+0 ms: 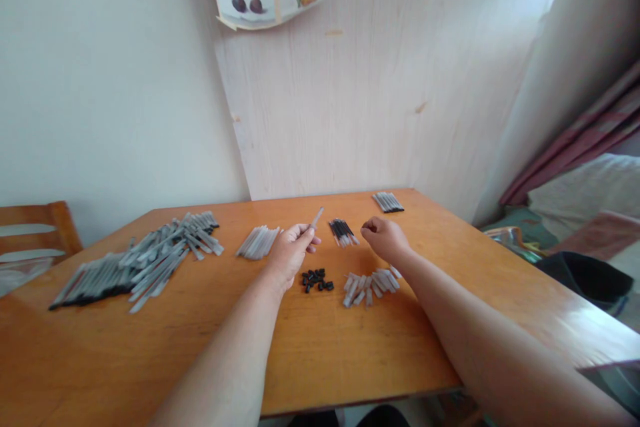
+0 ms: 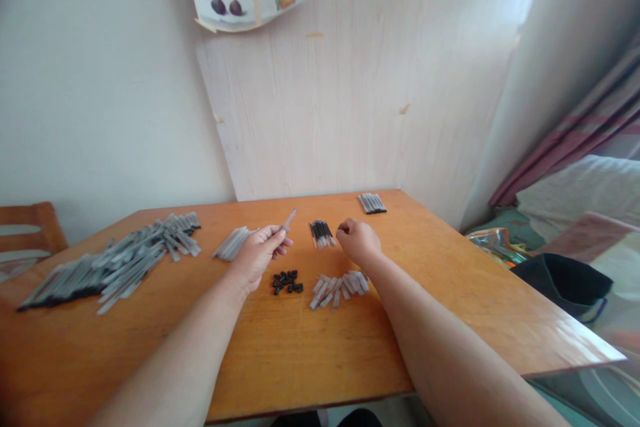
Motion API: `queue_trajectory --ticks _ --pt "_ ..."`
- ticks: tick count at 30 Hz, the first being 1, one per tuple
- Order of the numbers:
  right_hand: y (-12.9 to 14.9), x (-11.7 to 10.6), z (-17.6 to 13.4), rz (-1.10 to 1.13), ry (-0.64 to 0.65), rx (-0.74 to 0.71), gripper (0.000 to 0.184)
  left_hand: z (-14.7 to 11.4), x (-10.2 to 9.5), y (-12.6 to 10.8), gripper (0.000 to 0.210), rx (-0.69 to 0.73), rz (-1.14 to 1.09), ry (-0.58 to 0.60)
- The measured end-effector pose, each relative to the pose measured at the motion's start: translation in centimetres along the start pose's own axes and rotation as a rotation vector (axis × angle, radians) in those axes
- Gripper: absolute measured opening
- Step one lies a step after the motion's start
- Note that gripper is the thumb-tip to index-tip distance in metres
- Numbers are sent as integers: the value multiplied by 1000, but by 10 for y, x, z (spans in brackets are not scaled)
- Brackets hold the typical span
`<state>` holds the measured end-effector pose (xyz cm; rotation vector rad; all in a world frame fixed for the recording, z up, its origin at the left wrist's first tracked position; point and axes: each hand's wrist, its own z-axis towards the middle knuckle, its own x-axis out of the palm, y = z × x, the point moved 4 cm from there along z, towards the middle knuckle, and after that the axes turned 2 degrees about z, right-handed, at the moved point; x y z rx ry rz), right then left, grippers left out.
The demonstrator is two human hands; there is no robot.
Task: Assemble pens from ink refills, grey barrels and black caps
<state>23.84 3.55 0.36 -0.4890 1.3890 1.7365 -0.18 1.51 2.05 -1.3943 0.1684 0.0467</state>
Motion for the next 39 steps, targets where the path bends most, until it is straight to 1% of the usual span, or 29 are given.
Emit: queue_trajectory --ticks 3,5,8,12,17,23,30,39 --pt "2 5 -2 -157 87 29 24 2 -3 3 28 -24 -12 -48" --pt "5 8 -4 -229 128 33 27 4 -4 5 28 -42 -12 -60" --pt "7 11 -5 -303 160 43 31 6 -5 8 28 -55 -15 -61" --pt "8 15 -4 -358 186 42 29 8 -6 10 27 -65 -30 -69" --pt "9 18 -3 -383 193 30 27 7 -6 9 25 -70 -70 -76" --pt "6 20 -1 -384 196 55 25 8 -7 9 24 -69 -84 -83" --pt "7 18 -2 -371 189 70 28 10 -7 13 25 -58 -89 -79" --pt "9 16 -3 -384 190 70 26 11 -8 14 23 -62 -84 -88"
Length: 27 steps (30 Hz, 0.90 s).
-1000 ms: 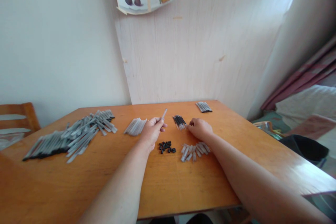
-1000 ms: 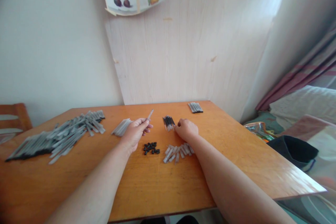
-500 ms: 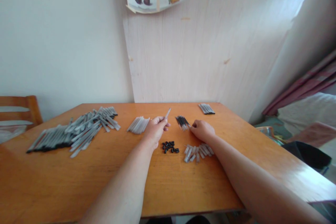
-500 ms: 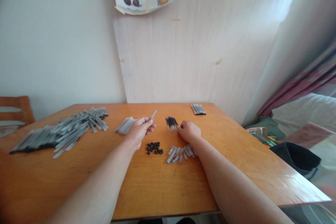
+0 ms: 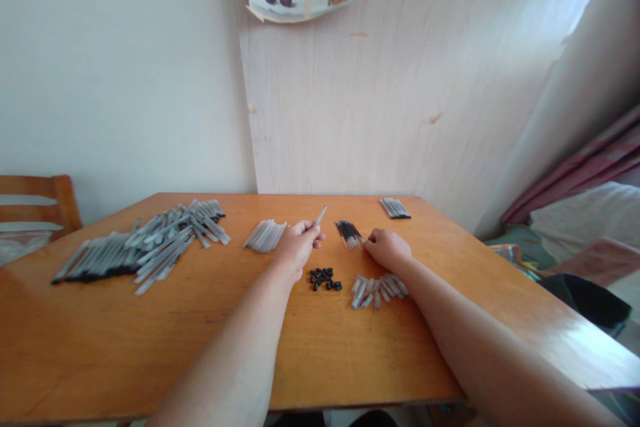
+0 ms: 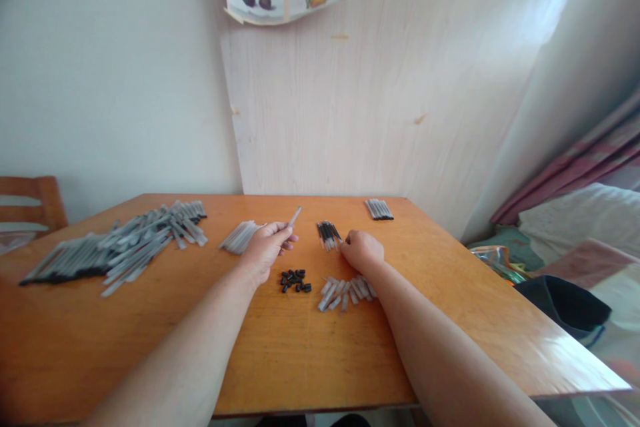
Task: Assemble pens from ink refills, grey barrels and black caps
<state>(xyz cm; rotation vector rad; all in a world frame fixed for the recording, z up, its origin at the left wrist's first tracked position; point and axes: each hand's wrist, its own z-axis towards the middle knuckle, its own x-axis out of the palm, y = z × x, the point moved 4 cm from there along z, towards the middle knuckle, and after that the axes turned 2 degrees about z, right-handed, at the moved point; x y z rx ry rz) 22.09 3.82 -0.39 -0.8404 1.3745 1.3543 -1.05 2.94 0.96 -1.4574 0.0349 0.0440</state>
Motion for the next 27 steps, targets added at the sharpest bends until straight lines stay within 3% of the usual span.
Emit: queue_trajectory --ticks 9,14,20,27 --pt "-8 -11 1 32 -75 53 26 1 -1 1 22 -5 10 -3" --pt "-14 -20 1 157 -178 -7 26 2 -1 4 24 1 20 8" --pt "-10 -31 -7 588 -218 -163 25 3 -1 4 27 27 21 30" --pt "-10 -42 -12 1257 -136 -168 24 6 -2 7 27 134 94 50"
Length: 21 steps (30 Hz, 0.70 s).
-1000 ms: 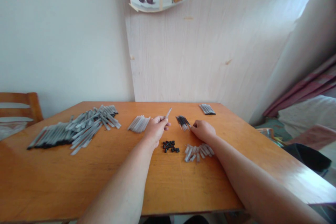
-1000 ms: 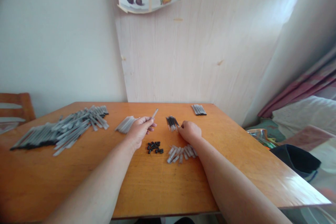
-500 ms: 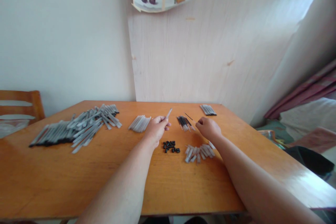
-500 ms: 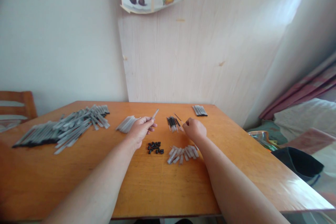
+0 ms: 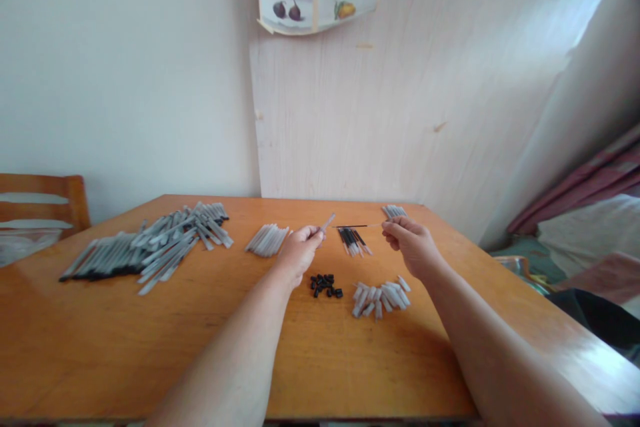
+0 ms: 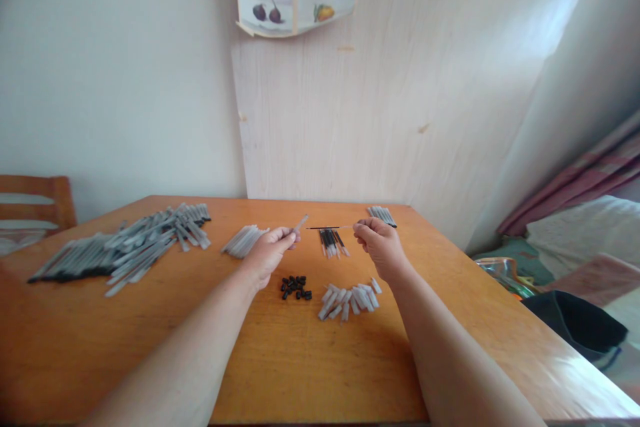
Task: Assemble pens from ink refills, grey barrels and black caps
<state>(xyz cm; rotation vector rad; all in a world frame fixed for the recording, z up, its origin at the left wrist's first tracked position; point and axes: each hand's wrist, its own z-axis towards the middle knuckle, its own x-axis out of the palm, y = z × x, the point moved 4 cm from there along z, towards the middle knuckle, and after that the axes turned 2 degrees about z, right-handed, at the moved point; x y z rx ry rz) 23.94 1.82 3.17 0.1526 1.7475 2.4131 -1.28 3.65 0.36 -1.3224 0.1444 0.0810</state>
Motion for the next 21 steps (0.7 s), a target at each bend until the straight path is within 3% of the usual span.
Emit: queue_trajectory --ticks 8,21 --pt "14 -17 1 212 -113 -26 27 -2 4 -4 18 42 57 23" --pt "16 -18 1 226 -82 -6 22 1 4 1 20 61 114 20"
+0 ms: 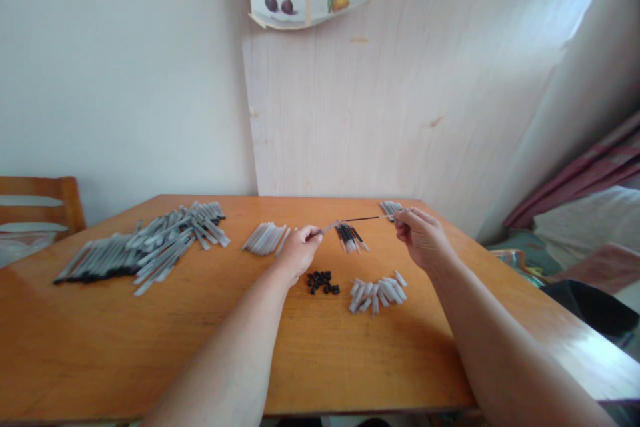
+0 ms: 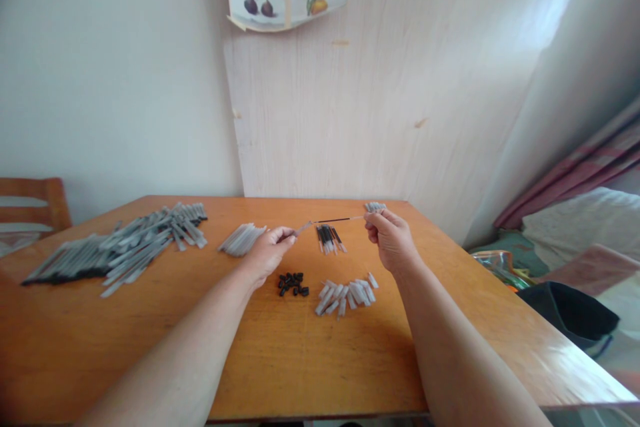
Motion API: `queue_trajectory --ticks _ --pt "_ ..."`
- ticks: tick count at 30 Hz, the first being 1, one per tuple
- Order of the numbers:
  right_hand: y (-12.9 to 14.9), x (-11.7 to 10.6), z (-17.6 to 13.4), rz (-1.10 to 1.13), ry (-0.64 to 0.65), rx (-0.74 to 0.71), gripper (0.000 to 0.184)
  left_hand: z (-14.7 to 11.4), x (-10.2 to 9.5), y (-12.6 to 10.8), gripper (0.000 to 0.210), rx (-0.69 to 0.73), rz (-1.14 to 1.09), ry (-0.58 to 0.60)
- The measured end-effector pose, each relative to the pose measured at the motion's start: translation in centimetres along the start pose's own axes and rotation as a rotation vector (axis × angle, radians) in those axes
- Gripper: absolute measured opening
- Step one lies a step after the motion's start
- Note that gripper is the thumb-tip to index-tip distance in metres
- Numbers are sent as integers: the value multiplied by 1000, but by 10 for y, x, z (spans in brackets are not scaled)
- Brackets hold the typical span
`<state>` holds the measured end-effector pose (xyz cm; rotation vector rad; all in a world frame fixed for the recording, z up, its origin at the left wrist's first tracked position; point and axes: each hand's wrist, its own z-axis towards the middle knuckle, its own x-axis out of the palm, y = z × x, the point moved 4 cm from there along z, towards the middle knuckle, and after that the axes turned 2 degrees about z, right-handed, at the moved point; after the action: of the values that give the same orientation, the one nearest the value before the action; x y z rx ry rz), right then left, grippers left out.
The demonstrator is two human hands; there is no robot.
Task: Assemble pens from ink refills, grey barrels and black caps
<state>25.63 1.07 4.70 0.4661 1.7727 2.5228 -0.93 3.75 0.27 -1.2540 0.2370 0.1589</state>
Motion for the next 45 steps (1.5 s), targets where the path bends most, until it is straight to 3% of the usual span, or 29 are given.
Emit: queue_trajectory --ticks 15,31,37,45 --pt "-2 -1 0 -18 -18 -3 22 0 3 2 23 109 322 104" --pt "-3 -6 3 11 -17 24 21 -7 8 -7 24 78 198 209" --pt "-8 10 -5 -133 57 19 20 -13 14 -15 22 75 157 298" --pt "-24 40 -21 -456 246 -67 25 -20 19 -22 26 -44 5 415"
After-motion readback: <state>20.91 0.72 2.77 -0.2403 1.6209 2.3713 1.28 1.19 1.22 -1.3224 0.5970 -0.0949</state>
